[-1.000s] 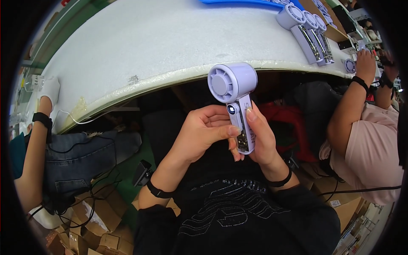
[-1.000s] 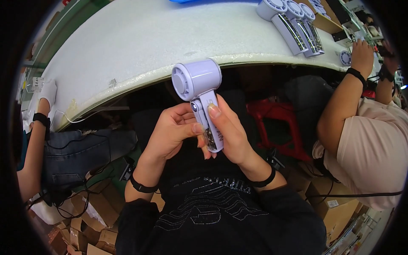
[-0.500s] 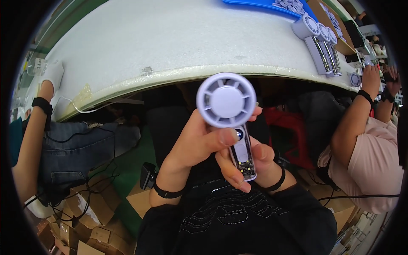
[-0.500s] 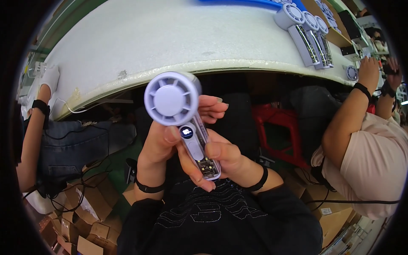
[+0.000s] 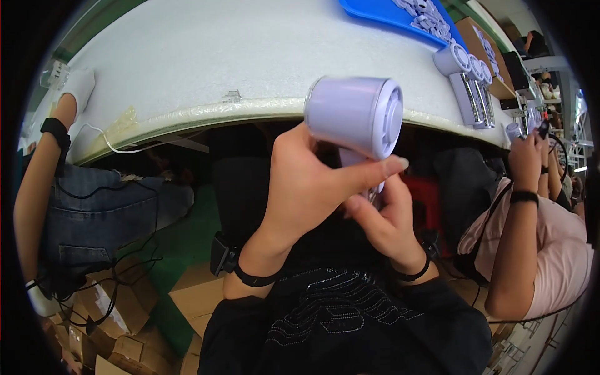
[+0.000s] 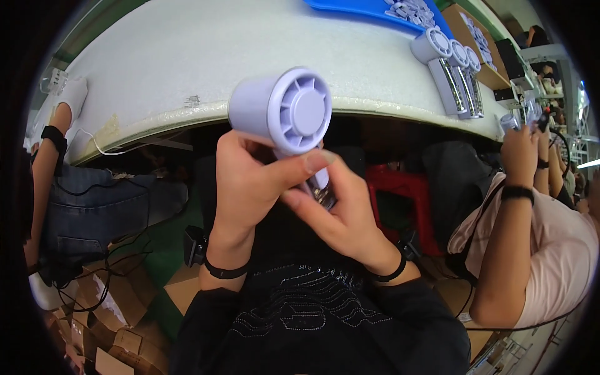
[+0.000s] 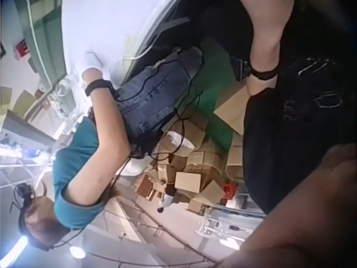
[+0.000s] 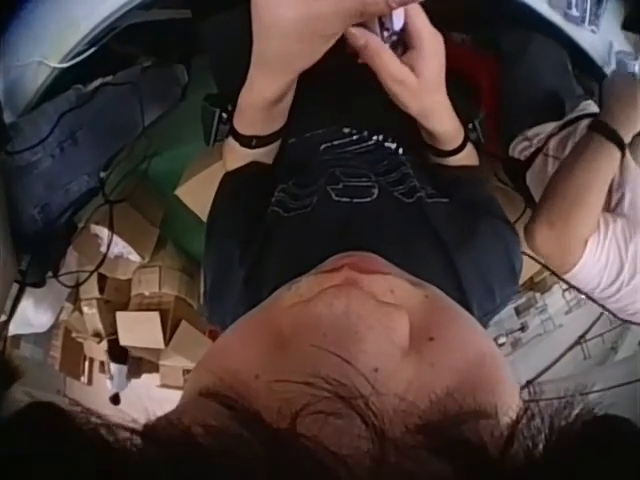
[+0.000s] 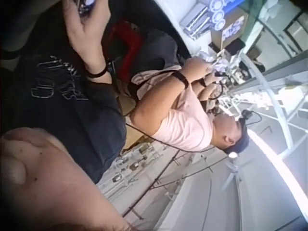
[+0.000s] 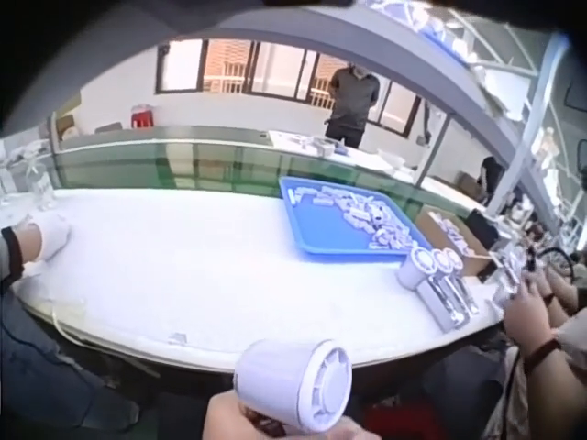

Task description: Assembling handheld electric fans on a production line by snapping components together.

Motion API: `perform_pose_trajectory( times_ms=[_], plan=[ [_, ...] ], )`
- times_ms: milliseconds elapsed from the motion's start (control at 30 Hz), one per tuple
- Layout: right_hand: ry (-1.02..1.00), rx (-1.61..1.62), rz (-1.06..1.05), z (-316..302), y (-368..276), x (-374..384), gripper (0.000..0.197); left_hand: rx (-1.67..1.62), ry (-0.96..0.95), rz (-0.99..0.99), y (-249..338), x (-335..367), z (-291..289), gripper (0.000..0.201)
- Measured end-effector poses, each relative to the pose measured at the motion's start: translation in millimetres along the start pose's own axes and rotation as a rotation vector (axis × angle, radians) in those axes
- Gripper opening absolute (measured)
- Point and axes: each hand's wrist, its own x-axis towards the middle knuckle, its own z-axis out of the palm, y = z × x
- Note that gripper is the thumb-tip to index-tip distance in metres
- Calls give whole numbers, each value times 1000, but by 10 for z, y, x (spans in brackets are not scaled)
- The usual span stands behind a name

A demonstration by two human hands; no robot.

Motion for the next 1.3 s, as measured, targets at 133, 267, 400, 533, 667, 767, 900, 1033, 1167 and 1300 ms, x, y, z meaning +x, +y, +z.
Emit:
perform_pose_trajectory(
  times_ms=[133,267,400,533,667,767,900,1033,1167,1300],
  plan=[
    [333,-333,-442,-157,78,313,47,30,-72,-2,263,252,-47,30],
    [318,-347,-300,-307,-201,581,47,351,144,46,437,300,-257,20],
    [500,-516,-534,-340,-262,921,41,128,427,376,317,294,-412,21],
    [353,-1064,-647,-318,-306,1154,37,227,474,384,217,349,-452,19],
    [310,-1054,-456,-152,-323,1220,38,345,420,387,228,356,-481,17],
    [302,-941,-443,-142,-331,1224,41,343,392,377,246,341,-501,15],
    [287,-880,-399,-124,-356,1232,43,441,400,464,192,348,-531,14],
    [226,-838,-526,-333,-295,1398,46,470,397,458,212,371,-500,13],
    [26,-802,-535,-343,-338,1502,46,500,395,415,211,342,-501,13],
    [123,-863,-576,-272,-287,1600,46,465,505,445,164,500,-337,18]
  ],
)
